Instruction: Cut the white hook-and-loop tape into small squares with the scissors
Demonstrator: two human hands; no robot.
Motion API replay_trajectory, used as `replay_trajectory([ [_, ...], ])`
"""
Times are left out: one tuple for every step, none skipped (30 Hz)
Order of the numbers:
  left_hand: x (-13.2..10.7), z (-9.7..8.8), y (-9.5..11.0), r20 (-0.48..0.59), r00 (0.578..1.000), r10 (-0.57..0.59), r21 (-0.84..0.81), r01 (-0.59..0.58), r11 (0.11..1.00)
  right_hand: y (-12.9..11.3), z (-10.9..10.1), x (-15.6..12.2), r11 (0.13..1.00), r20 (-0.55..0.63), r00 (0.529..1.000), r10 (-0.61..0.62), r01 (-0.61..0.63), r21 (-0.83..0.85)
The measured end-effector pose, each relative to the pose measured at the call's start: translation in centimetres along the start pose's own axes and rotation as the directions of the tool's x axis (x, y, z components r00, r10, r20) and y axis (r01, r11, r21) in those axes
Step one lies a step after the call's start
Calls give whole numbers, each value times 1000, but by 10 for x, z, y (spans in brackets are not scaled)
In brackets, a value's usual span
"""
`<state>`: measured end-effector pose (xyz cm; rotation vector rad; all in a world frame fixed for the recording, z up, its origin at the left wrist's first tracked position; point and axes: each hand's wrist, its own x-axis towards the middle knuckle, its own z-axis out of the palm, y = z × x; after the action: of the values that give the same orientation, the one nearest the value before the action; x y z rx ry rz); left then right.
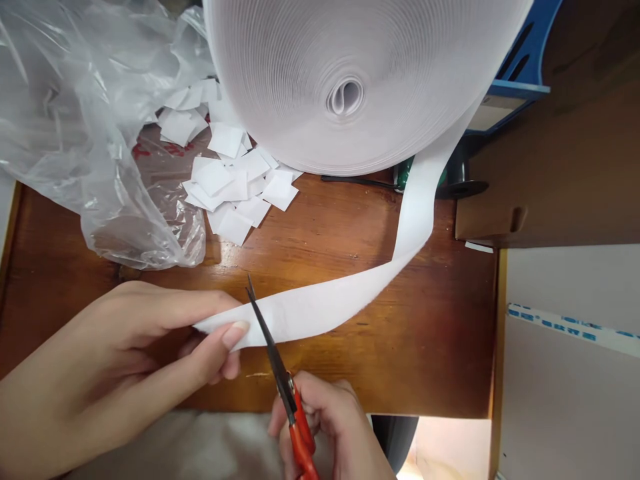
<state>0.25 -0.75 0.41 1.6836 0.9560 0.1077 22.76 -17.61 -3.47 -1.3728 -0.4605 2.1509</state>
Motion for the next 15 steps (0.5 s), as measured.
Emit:
replay_trajectory([
  [1, 0, 0, -4, 1000, 1, 4, -1, 1000, 0, -1, 0, 1000, 7, 1000, 4, -4, -3],
  [2, 0, 0, -8, 1000, 5, 5, -5, 1000, 0, -2, 0, 1000, 17, 1000, 9, -9, -11],
  [2, 0, 0, -10, 1000, 11, 5, -11, 1000, 1, -3, 0, 1000, 29, 999, 15, -14, -16],
  [3, 0, 0, -10, 1000, 16, 3, -16, 1000, 1, -4, 1, 1000, 39, 999, 16, -15, -17],
  [3, 0, 0, -9, 1000, 24, -1, -24, 1000, 2, -5, 1, 1000, 46, 999, 14, -13, -13],
  [4, 0, -1, -8, 1000, 30, -3, -30, 1000, 3, -5, 1, 1000, 55, 998, 16, -16, -7],
  [4, 0, -1, -8, 999, 34, -3, -34, 999, 4, -5, 1, 1000, 56, 998, 19, -19, 6],
  [4, 0, -1, -10, 999, 33, -1, -33, 999, 4, -5, 1, 1000, 40, 999, 16, -17, 22],
  [4, 0, -2, -10, 999, 34, 1, -34, 999, 4, -4, 1, 999, 23, 1000, 14, -14, 32],
  [4, 0, -2, -12, 999, 36, 1, -36, 999, 5, -3, 1, 999, 11, 1000, 12, -12, 37],
  [4, 0, -2, -9, 999, 35, -1, -35, 999, 4, -1, 1, 999, 10, 1000, 1, -1, 45],
  [4, -1, -2, -5, 999, 32, -4, -32, 999, 4, 0, 1, 998, 10, 1000, -8, 8, 59],
  [5, -1, -2, -3, 999, 33, -10, -33, 999, 3, 1, 1, 997, 18, 1000, -17, 15, 80],
  [5, -2, -2, 0, 999, 34, -16, -34, 999, 2, 1, 0, 994, 27, 1000, -16, 13, 106],
  [6, -2, -2, 2, 999, 32, -21, -32, 999, 2, 2, 0, 990, 34, 999, -12, 8, 141],
])
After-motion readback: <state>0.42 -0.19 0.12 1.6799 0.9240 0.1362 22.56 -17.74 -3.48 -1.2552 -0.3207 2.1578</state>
